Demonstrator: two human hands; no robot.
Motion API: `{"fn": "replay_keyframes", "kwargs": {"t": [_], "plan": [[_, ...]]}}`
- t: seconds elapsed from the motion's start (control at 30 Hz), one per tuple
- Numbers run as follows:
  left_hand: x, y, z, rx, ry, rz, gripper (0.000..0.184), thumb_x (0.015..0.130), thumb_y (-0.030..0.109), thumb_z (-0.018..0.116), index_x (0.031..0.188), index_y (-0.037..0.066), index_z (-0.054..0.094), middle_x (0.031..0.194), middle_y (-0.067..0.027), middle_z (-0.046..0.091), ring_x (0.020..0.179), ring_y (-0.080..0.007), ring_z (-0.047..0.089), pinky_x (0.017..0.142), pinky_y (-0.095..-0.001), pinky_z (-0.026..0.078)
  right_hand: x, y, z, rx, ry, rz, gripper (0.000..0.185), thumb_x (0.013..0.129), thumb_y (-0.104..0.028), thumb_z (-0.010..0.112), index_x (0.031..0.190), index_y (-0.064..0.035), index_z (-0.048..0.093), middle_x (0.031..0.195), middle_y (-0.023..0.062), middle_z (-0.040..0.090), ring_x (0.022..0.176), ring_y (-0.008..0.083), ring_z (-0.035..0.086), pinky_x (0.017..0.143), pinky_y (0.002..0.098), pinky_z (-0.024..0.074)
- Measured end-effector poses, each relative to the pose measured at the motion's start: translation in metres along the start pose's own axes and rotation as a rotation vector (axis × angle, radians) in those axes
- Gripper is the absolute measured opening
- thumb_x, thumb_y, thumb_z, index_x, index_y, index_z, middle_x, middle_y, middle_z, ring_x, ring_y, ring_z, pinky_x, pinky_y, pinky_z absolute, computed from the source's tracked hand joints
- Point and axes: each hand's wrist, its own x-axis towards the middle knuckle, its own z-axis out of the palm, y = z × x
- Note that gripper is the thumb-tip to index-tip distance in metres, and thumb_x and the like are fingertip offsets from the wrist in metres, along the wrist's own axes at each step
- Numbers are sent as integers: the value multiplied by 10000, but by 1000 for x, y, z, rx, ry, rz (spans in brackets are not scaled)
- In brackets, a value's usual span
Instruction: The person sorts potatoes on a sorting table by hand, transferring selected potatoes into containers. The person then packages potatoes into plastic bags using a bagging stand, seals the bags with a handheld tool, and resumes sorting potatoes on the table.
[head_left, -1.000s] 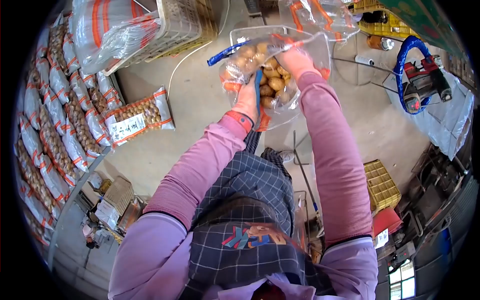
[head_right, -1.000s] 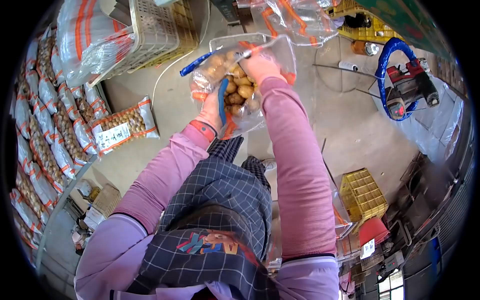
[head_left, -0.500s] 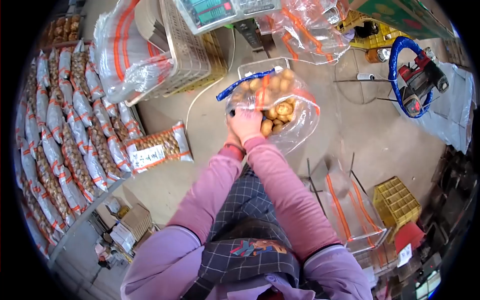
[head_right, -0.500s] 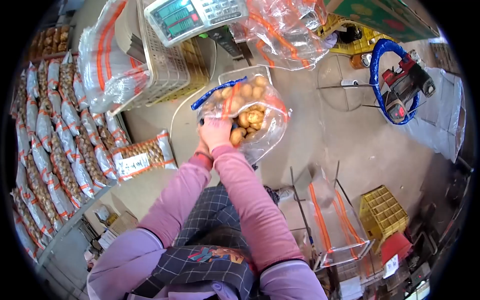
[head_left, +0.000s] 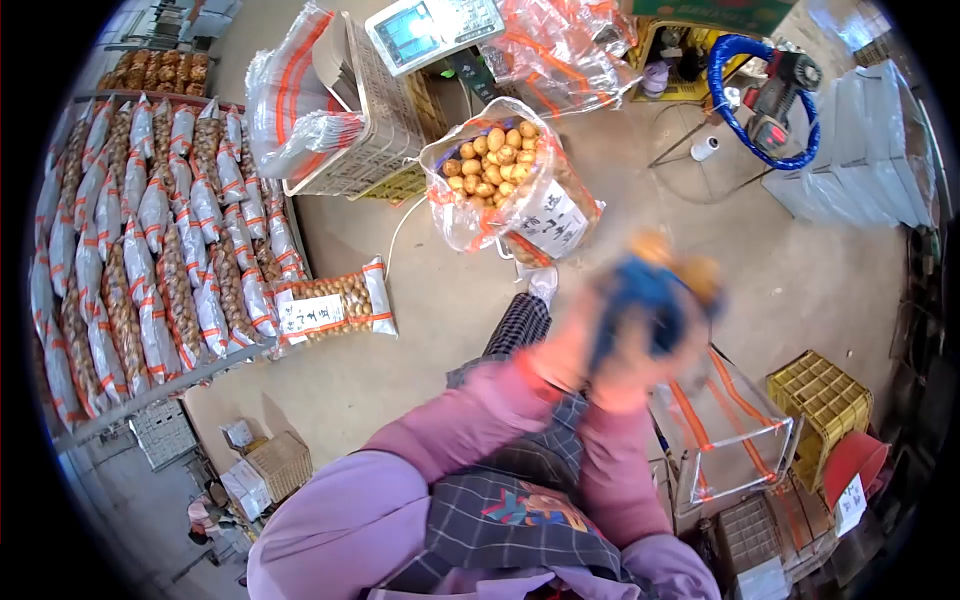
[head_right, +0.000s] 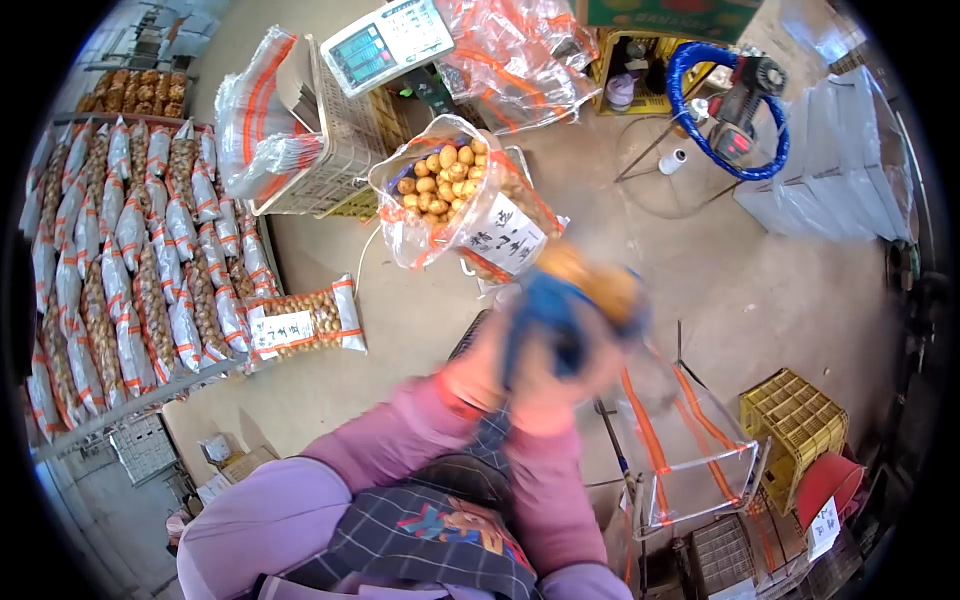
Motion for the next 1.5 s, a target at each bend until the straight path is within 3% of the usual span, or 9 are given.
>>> {"fn": "replay_keyframes", "kwargs": {"t": [0.2, 0.3, 0.47, 0.6, 0.8, 0.93, 1.07, 1.2, 1.5], "plan": [[-78, -291, 77, -88, -149, -471, 281, 924, 221, 618, 1136, 36, 619, 1067, -26, 642, 997, -111, 579, 910, -250, 461, -23, 35, -259, -685, 417, 98, 215, 904, -143, 625, 1008, 27, 544, 909, 110, 593, 813, 209, 596, 726, 318, 512], [-97, -376, 68, 191, -94, -719, 334, 916, 309, 639, 1107, 35, 636, 1011, -13, 657, 928, -116, 578, 849, -269, 470, -61, 79, -353, -41, 666, 419, 218, 935, -121, 552, 1057, 60, 563, 1052, 120, 631, 900, 183, 613, 830, 294, 507], [-96, -460, -75, 1079, -112, -716, 285, 921, 325, 578, 1033, 68, 632, 889, -11, 658, 783, -101, 572, 679, -281, 486, -195, 263, -440, -140, 191, 1076, 363, 941, -231, 563, 1182, 38, 602, 1090, 106, 639, 973, 189, 599, 888, 333, 447], [-76, -268, -30, 220, -293, -1131, 435, 1002, 381, 431, 1333, 111, 510, 1171, -22, 619, 1035, -137, 600, 902, -308, 480, -202, 225, -420, 31, 454, 1172, 452, 970, -282, 496, 1308, 19, 512, 1323, 115, 525, 1223, 240, 484, 1035, 394, 362], [15, 41, -56, 480, 127, 108, 501, 1008, 323, 405, 1377, -16, 425, 1342, -163, 519, 1229, -256, 521, 1058, -378, 399, -115, 129, -311, -246, 329, 747, 368, 998, -161, 438, 1242, 100, 527, 1241, 181, 572, 1135, 261, 556, 998, 375, 435], [108, 193, -130, 1450, 410, 470, 488, 890, 293, 590, 1260, -22, 539, 1187, -175, 614, 1110, -251, 592, 972, -346, 457, -15, 46, -92, 163, -282, 524, 314, 919, -67, 463, 1183, 52, 583, 1215, 172, 601, 1125, 265, 577, 993, 391, 441], [186, 216, -172, 2470, 349, -524, 472, 845, 421, 590, 1158, 69, 621, 1083, -159, 661, 1035, -300, 630, 938, -466, 462, 23, 27, 120, -204, -945, 23, 306, 846, -89, 581, 1139, -1, 597, 1151, 217, 618, 1065, 315, 612, 934, 356, 474], [208, 218, -227, 2235, 338, 97, 299, 888, 198, 478, 1157, 147, 599, 1155, -194, 603, 1033, -359, 619, 916, -491, 469, -1, 153, 308, -644, -1438, 8, 420, 835, -249, 601, 1182, -11, 578, 1114, 230, 629, 1010, 354, 628, 864, 413, 508], [192, 230, -252, 2178, 332, -257, 423, 748, 285, 639, 1100, 54, 603, 1016, -231, 648, 949, -365, 641, 825, -441, 512, -68, 243, 340, -1121, -1615, -252, 449, 820, -266, 618, 1211, -49, 576, 1131, 136, 656, 1030, 259, 649, 842, 348, 517]]}}
